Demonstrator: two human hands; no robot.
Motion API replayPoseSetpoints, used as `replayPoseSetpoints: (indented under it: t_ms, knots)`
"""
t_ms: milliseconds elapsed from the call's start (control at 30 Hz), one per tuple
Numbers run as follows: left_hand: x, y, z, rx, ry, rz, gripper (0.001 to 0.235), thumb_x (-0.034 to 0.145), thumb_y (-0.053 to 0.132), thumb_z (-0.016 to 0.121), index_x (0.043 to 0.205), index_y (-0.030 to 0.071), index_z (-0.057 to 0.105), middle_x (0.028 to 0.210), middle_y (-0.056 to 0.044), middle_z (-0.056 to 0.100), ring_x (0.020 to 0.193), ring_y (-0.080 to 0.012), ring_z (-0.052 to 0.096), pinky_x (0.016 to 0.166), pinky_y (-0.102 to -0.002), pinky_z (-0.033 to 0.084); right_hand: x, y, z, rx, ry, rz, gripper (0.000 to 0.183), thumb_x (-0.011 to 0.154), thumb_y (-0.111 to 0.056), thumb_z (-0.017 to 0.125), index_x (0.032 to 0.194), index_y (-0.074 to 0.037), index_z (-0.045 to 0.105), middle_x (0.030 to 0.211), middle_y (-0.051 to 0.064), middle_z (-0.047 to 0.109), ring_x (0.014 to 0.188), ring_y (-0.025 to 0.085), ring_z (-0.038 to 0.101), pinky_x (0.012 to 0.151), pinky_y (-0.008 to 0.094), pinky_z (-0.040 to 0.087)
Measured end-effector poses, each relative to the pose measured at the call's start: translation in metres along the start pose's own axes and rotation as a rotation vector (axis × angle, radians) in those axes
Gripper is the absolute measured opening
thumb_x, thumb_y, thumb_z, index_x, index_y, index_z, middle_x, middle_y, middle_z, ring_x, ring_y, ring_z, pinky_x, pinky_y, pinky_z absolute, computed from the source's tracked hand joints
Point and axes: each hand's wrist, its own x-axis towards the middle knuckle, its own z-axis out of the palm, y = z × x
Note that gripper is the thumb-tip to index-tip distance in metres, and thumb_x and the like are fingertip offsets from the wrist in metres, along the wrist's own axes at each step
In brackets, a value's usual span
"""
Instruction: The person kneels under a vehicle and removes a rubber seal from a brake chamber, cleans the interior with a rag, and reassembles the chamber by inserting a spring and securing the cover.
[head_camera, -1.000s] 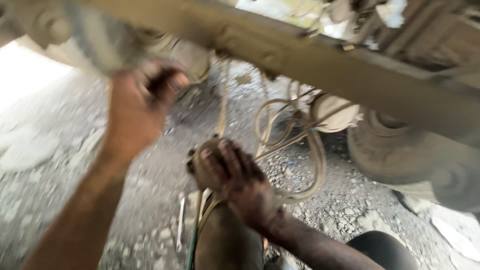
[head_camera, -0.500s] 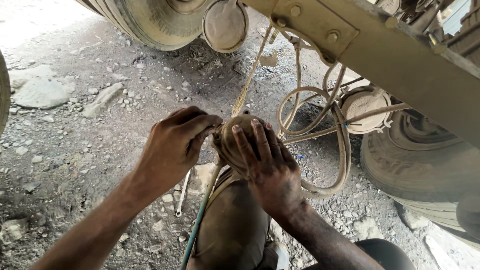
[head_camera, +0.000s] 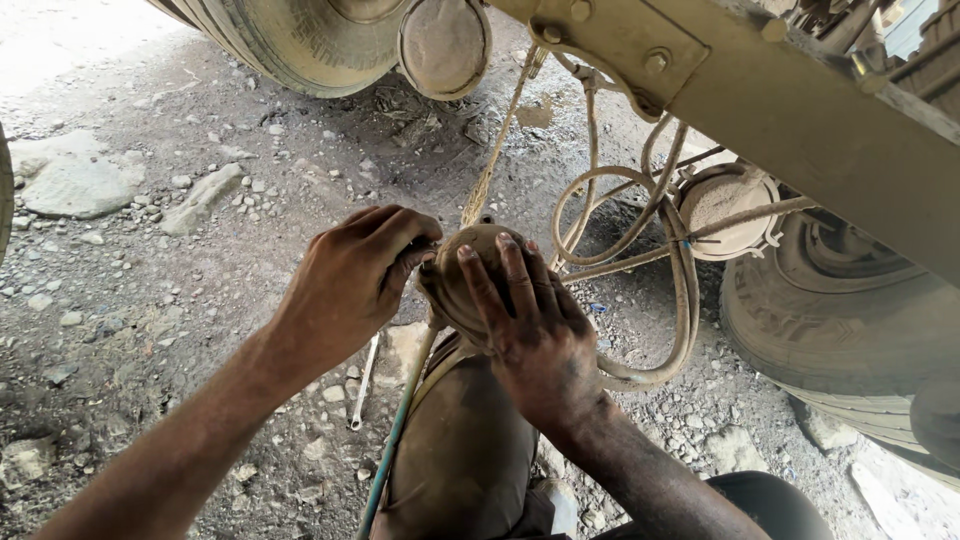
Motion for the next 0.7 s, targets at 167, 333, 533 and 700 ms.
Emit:
replayPoseSetpoints:
  t_ms: [167,333,533,700]
  knots:
    - [0.001,-0.010,0.008,0.073,-0.035,0.142,0.018,0.094,-0.003,0.066,0.109,0.004,0.069,0.105,-0.012,0.074,0.099,-0.0249,0.073,0.090,-0.035,0.063,0.002,0.000,0.002,-0.007,-0.011,-0.015,0.060,0.094,-0.030,0.072,0.149,-0.017,0.053,0.141,0.027,0.060,0.123,0.043,0.064,0.097,0.046,0.058]
    - [-0.001,-0.017,0.007,0.107,-0.081,0.216,0.028,0.084,-0.009,0.065,0.108,0.004,0.072,0.100,-0.012,0.073,0.092,-0.0244,0.072,0.086,-0.035,0.062,0.002,0.001,0.003,0.002,-0.005,0.003,0.063,0.091,-0.026,0.073,0.150,-0.016,0.052,0.142,0.027,0.061,0.125,0.044,0.065,0.097,0.047,0.060]
    - [0.001,-0.031,0.013,0.068,-0.093,0.279,0.022,0.089,-0.010,0.063,0.103,0.003,0.072,0.098,-0.011,0.073,0.091,-0.0219,0.072,0.087,-0.034,0.064,0.000,0.001,0.002,0.018,-0.019,-0.002,0.061,0.092,-0.022,0.072,0.149,-0.014,0.053,0.141,0.028,0.058,0.123,0.045,0.064,0.094,0.049,0.060]
    - [0.004,-0.041,0.016,0.010,-0.167,0.264,0.018,0.094,-0.009,0.062,0.103,0.002,0.073,0.096,-0.012,0.073,0.088,-0.0211,0.071,0.080,-0.032,0.064,0.003,0.001,0.001,-0.003,-0.011,0.003,0.062,0.090,-0.005,0.065,0.150,-0.013,0.053,0.143,0.026,0.061,0.125,0.044,0.065,0.096,0.047,0.061]
